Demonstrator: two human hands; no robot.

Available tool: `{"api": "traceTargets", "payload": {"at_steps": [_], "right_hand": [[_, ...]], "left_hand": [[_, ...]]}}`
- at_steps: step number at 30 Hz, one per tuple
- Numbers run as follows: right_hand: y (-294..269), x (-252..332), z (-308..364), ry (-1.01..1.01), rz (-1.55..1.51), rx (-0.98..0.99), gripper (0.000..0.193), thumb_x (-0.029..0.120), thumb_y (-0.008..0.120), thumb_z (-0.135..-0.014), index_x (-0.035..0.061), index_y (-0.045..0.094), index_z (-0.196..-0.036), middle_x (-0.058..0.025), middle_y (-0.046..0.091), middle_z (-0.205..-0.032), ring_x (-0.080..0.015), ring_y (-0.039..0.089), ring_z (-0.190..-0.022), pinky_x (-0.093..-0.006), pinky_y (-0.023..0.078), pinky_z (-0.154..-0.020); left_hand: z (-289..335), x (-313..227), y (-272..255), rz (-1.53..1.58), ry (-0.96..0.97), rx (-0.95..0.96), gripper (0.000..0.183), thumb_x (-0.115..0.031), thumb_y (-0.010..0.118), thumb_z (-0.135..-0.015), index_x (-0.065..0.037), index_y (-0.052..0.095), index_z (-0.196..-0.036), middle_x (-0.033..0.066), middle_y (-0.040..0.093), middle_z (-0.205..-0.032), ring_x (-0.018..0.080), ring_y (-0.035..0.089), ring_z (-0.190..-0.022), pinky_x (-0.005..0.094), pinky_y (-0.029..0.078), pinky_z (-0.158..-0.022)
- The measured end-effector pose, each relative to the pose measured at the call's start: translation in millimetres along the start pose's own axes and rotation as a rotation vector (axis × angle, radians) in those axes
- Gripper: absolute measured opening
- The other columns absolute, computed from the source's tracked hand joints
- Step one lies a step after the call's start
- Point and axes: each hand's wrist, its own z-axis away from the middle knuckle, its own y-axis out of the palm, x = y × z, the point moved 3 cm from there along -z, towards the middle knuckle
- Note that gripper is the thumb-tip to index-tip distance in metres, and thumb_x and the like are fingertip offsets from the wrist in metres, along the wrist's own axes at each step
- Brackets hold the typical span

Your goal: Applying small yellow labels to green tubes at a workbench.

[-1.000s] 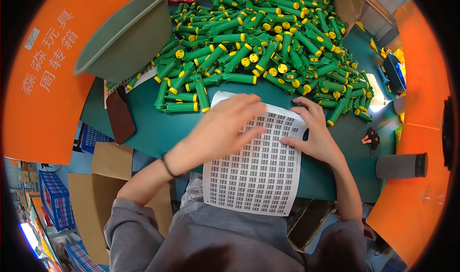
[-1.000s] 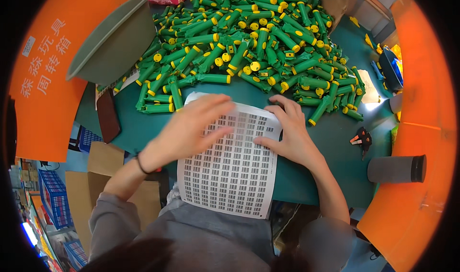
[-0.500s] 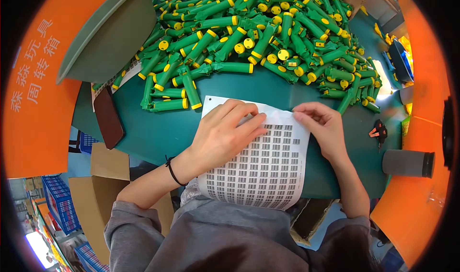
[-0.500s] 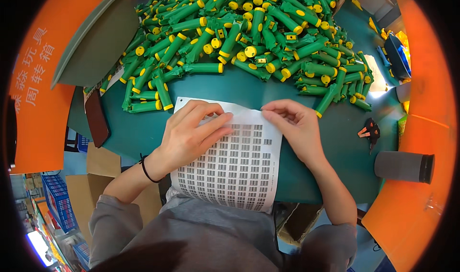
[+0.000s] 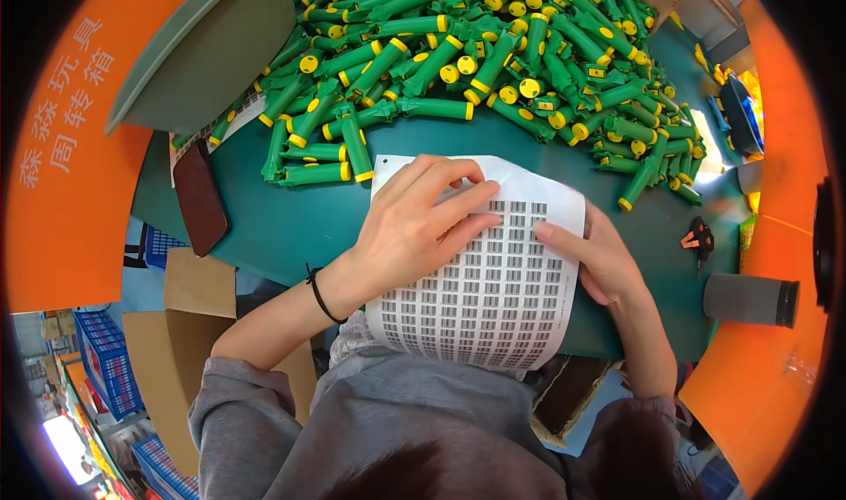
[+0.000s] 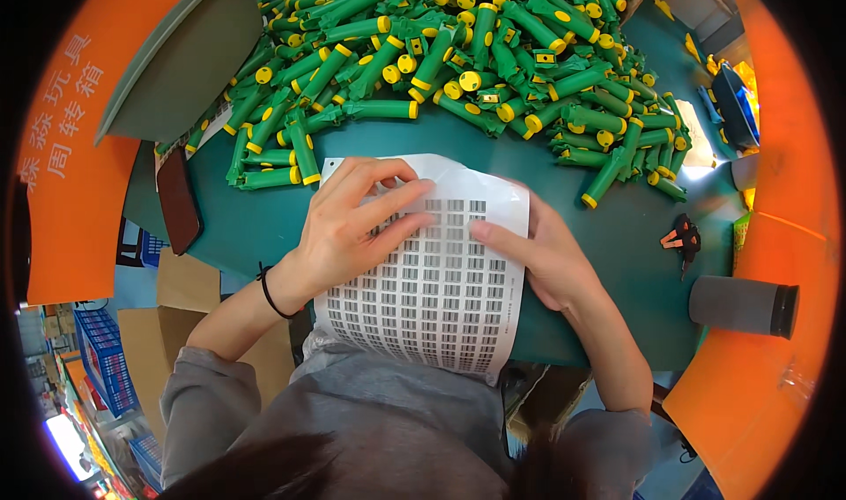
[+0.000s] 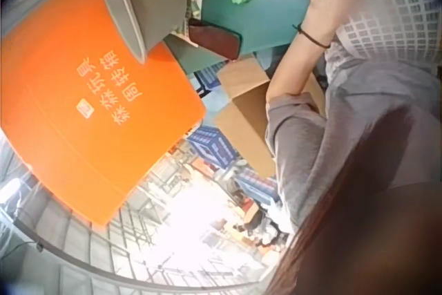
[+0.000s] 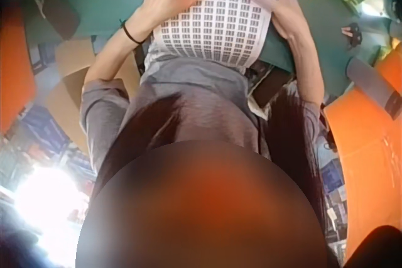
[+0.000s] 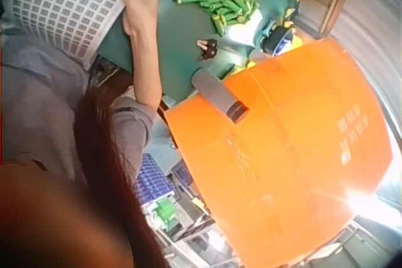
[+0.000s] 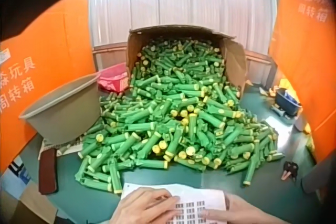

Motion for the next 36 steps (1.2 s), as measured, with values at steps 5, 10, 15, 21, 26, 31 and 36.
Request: {"api": "traceTargets", "payload": {"at_steps": [5, 10, 15, 21, 26, 31, 36], "right_hand": [[7, -12, -4, 0.057, -0.203, 0.032, 0.06, 0.015, 0.067, -0.093, 0.003, 0.038, -0.144, -0.0126, 0.056, -0.131, -0.0201, 0.057, -0.118, -0.0371, 0.049, -0.099], [8, -13, -3, -0.062, -0.226, 0.08, 0.056, 0.011, 0.06, -0.097, 0.009, 0.036, -0.147, -0.01, 0.055, -0.132, -0.0192, 0.056, -0.118, -0.0358, 0.049, -0.099], [5, -19, -2, -0.086, -0.226, 0.021, 0.06, 0.01, 0.059, -0.097, 0.0075, 0.031, -0.15, -0.0119, 0.055, -0.133, -0.0201, 0.056, -0.12, -0.0364, 0.049, -0.101], [9, -17, 1, -0.097, -0.292, 0.001, 0.054, 0.009, 0.057, -0.098, 0.0091, 0.035, -0.147, -0.0077, 0.056, -0.13, -0.0164, 0.055, -0.117, -0.0343, 0.046, -0.1], [10, -18, 2, -0.114, -0.299, -0.009, 0.053, 0.009, 0.056, -0.098, 0.0096, 0.035, -0.146, -0.008, 0.057, -0.13, -0.0164, 0.055, -0.117, -0.0346, 0.047, -0.1], [10, -19, 2, -0.101, -0.33, -0.017, 0.052, 0.008, 0.056, -0.098, 0.0101, 0.036, -0.146, -0.0079, 0.057, -0.129, -0.016, 0.056, -0.116, -0.034, 0.048, -0.099], [11, -17, 3, -0.153, -0.282, -0.039, 0.052, 0.007, 0.056, -0.099, 0.0101, 0.035, -0.146, -0.0075, 0.057, -0.129, -0.0155, 0.056, -0.116, -0.0331, 0.048, -0.098]], "left_hand": [[0, -1, 1, 0.036, -0.002, -0.029, 0.038, -0.009, 0.083, -0.071, -0.008, 0.073, -0.107, 0.0043, 0.065, -0.102, 0.0214, 0.059, -0.081, 0.0321, 0.051, -0.068], [1, -2, -2, 0.058, -0.062, -0.06, 0.033, -0.006, 0.083, -0.071, -0.007, 0.074, -0.102, 0.004, 0.066, -0.1, 0.0201, 0.057, -0.077, 0.0306, 0.049, -0.065], [1, 1, 0, 0.078, -0.024, -0.133, 0.025, -0.002, 0.082, -0.069, -0.005, 0.075, -0.093, 0.0043, 0.067, -0.093, 0.0207, 0.06, -0.077, 0.0302, 0.049, -0.066], [-1, -1, -4, 0.069, 0.034, -0.167, 0.026, 0.001, 0.081, -0.066, -0.005, 0.074, -0.091, 0.0048, 0.067, -0.093, 0.0209, 0.062, -0.078, 0.0295, 0.05, -0.066], [-5, -4, -5, 0.054, -0.015, -0.135, 0.024, -0.002, 0.079, -0.07, -0.005, 0.071, -0.093, 0.0045, 0.066, -0.095, 0.0233, 0.062, -0.081, 0.033, 0.052, -0.067], [0, -2, -3, 0.006, 0.081, -0.118, 0.025, -0.001, 0.08, -0.069, -0.005, 0.073, -0.092, 0.0042, 0.067, -0.094, 0.0221, 0.061, -0.081, 0.0308, 0.051, -0.067], [-4, -1, -3, 0.072, 0.005, -0.154, 0.025, 0.0, 0.082, -0.068, -0.005, 0.073, -0.09, 0.0048, 0.067, -0.093, 0.0213, 0.061, -0.08, 0.029, 0.05, -0.066]]}}
